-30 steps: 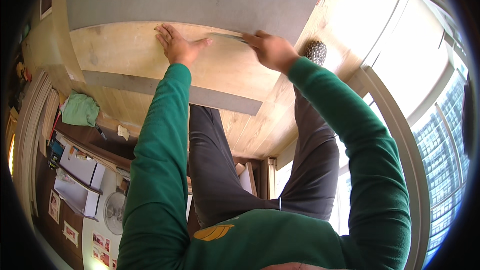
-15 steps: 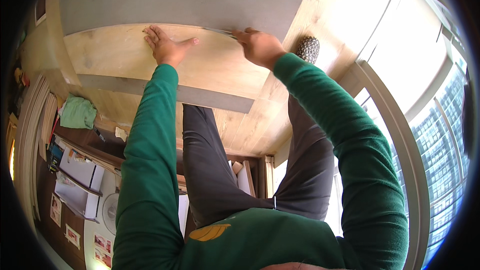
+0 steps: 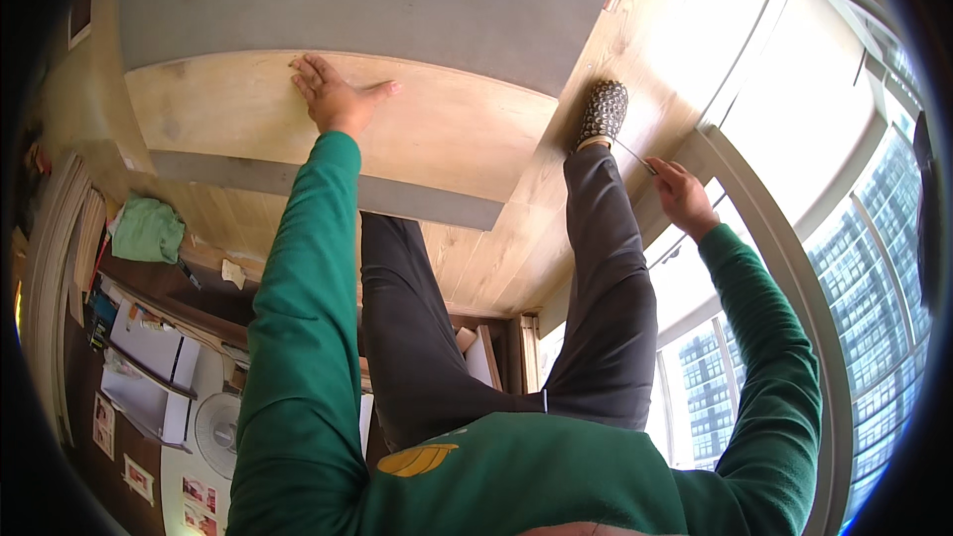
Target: The person uses a utility knife to cut a thin board placed on top of another surface and then carries the board away.
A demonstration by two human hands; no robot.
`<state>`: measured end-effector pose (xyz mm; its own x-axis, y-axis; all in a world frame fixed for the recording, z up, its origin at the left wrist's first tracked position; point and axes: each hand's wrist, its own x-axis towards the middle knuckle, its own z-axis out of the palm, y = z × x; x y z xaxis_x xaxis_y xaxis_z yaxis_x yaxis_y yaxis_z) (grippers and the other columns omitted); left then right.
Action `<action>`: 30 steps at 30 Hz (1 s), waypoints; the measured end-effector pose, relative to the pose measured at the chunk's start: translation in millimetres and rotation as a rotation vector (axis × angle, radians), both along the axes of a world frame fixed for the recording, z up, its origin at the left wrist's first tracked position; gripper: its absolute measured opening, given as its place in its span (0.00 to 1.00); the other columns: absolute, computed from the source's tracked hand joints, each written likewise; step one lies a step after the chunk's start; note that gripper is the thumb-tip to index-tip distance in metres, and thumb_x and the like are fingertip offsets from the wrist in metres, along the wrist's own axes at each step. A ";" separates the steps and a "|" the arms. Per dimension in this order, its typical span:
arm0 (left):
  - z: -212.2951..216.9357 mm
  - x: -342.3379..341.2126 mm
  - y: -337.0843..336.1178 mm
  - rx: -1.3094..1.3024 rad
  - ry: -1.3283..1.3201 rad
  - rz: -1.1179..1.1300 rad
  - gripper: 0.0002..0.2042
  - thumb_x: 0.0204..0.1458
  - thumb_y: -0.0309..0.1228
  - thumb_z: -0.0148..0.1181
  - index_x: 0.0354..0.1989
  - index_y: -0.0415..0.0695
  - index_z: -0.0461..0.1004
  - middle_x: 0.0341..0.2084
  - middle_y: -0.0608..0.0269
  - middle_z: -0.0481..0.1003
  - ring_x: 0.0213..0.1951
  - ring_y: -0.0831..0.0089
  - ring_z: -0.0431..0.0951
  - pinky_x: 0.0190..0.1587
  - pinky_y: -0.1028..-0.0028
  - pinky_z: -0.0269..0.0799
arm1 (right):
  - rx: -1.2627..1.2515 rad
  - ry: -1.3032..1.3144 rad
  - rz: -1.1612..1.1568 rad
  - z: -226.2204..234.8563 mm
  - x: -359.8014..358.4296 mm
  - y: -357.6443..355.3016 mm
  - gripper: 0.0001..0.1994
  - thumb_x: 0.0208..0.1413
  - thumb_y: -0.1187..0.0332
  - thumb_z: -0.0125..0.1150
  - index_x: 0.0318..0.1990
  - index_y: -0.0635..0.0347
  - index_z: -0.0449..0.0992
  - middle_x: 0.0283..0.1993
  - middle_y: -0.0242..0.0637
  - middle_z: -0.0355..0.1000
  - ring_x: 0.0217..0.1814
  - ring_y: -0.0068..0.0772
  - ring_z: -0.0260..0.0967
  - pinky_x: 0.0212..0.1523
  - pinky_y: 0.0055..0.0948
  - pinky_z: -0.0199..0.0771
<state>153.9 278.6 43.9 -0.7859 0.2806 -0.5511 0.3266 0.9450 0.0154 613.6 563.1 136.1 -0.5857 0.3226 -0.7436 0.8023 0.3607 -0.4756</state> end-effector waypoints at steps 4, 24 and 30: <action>5.0 1.0 -4.9 0.030 0.051 -0.012 0.72 0.28 0.64 0.76 0.75 0.37 0.35 0.76 0.46 0.36 0.76 0.47 0.34 0.75 0.56 0.41 | -0.063 0.179 -0.097 0.6 -78.0 -43.4 0.16 0.64 0.71 0.52 0.58 0.56 0.73 0.46 0.47 0.74 0.48 0.52 0.74 0.48 0.39 0.74; 20.8 -188.3 -115.2 0.012 0.026 0.370 0.74 0.28 0.63 0.77 0.76 0.43 0.29 0.76 0.44 0.30 0.76 0.44 0.32 0.72 0.45 0.43 | -0.081 0.594 0.048 -47.6 -403.4 -158.4 0.17 0.65 0.70 0.52 0.60 0.57 0.71 0.43 0.52 0.74 0.43 0.57 0.73 0.45 0.45 0.74; 13.3 -189.9 -110.7 0.037 0.008 0.343 0.76 0.25 0.65 0.77 0.76 0.42 0.29 0.75 0.40 0.31 0.75 0.38 0.33 0.72 0.48 0.47 | 0.029 0.679 0.234 -89.6 -560.1 -218.6 0.17 0.63 0.69 0.52 0.58 0.57 0.72 0.43 0.55 0.75 0.44 0.60 0.73 0.45 0.48 0.74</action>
<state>-36.0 167.9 57.1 -0.8424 0.0189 -0.5385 -0.0101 0.9987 0.0507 53.5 344.5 46.5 -0.9721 0.1459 -0.1838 0.2330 0.5075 -0.8296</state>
